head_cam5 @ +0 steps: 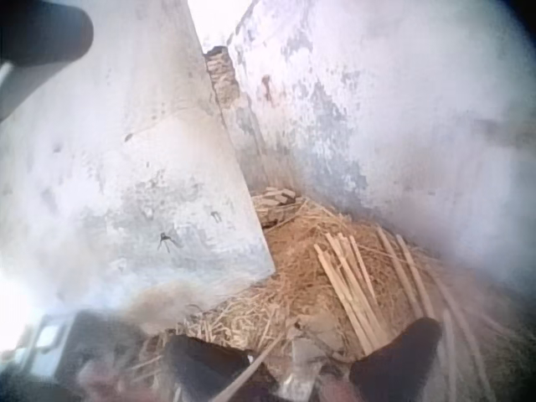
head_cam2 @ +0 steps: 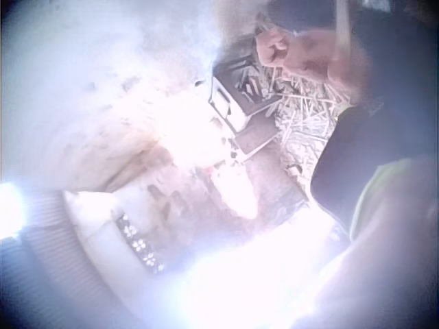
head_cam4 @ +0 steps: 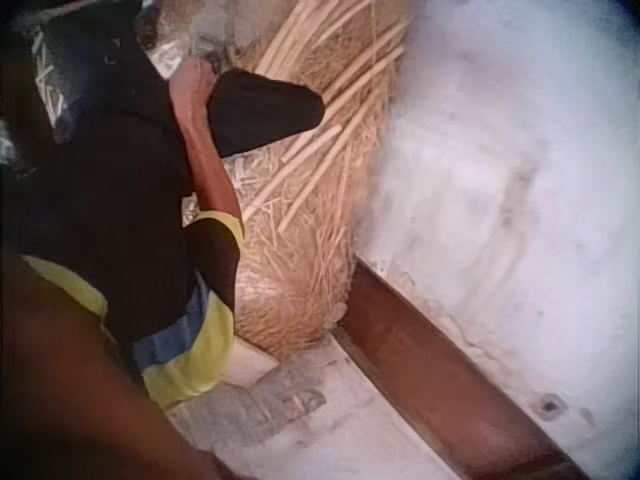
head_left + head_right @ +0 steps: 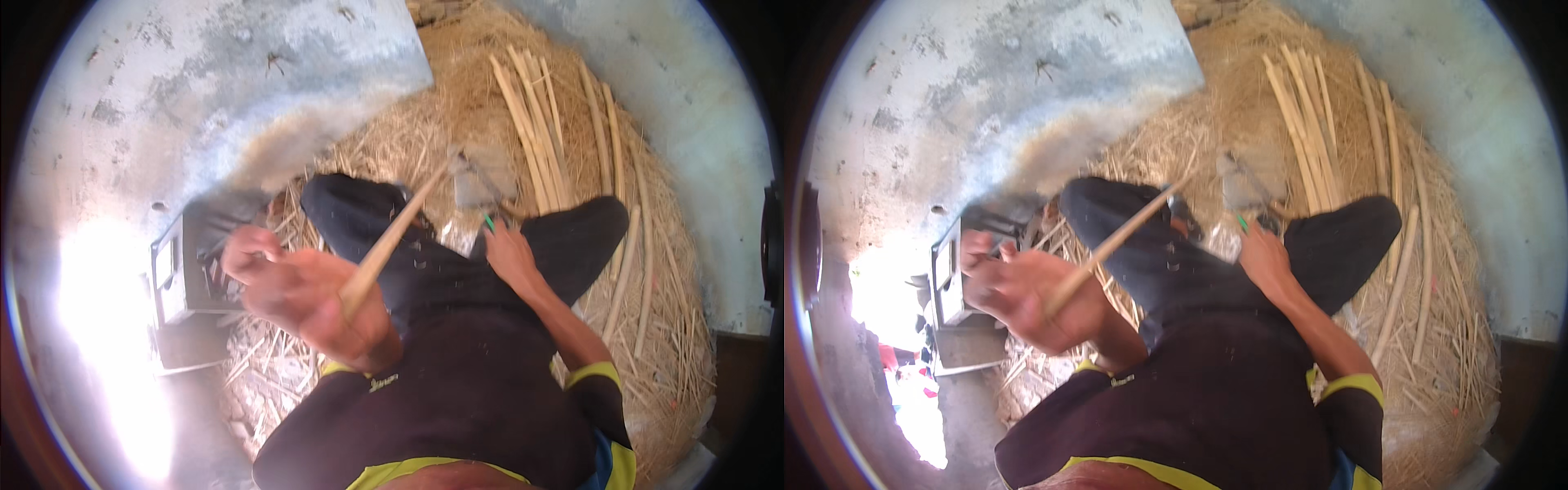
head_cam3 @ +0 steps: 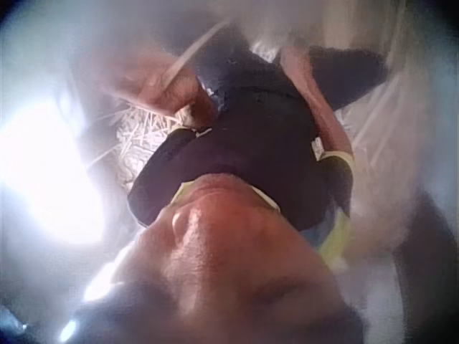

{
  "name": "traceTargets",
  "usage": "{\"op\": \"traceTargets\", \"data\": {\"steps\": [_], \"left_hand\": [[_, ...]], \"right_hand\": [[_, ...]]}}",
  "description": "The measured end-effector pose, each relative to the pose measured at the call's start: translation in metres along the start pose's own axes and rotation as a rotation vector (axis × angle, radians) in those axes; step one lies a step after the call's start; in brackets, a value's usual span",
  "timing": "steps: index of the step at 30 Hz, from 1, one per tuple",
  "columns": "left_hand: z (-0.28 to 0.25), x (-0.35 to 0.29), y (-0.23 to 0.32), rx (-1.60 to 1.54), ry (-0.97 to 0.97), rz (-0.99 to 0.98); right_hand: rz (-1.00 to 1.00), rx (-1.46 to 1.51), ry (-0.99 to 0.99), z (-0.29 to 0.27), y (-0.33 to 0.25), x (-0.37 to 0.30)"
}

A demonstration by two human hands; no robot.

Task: The person sits on a straw-covered floor and uses a green-handled knife to shave thin strips of bamboo. They hold the bamboo stick in their left hand and repeatedly scrape the blade along its length to remove the outer layer, creating fine shavings.

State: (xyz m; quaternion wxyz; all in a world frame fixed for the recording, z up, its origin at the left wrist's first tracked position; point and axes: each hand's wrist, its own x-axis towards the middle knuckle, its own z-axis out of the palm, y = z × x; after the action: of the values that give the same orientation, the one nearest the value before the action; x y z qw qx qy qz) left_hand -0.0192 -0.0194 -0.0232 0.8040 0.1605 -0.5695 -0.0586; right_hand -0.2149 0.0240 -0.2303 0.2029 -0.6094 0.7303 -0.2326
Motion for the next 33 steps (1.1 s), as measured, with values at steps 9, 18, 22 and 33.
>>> {"op": "traceTargets", "data": {"steps": [9,18,22,33], "left_hand": [[0.02,-0.031,-0.018,-0.198,-0.198,-0.233],[0.013,-0.003,0.025,-0.265,-0.138,-0.203],[0.009,0.006,0.035,-0.285,-0.142,-0.209],[0.012,0.013,0.029,-0.028,0.064,-0.122]], "right_hand": [[-0.301,0.751,-0.034,-0.105,-0.121,-0.028],[-0.514,0.808,-0.161,-0.106,-0.143,-0.037],[-0.524,0.765,-0.217,-0.107,-0.147,-0.038],[-0.468,0.335,-0.061,-0.099,-0.158,-0.036]]}}
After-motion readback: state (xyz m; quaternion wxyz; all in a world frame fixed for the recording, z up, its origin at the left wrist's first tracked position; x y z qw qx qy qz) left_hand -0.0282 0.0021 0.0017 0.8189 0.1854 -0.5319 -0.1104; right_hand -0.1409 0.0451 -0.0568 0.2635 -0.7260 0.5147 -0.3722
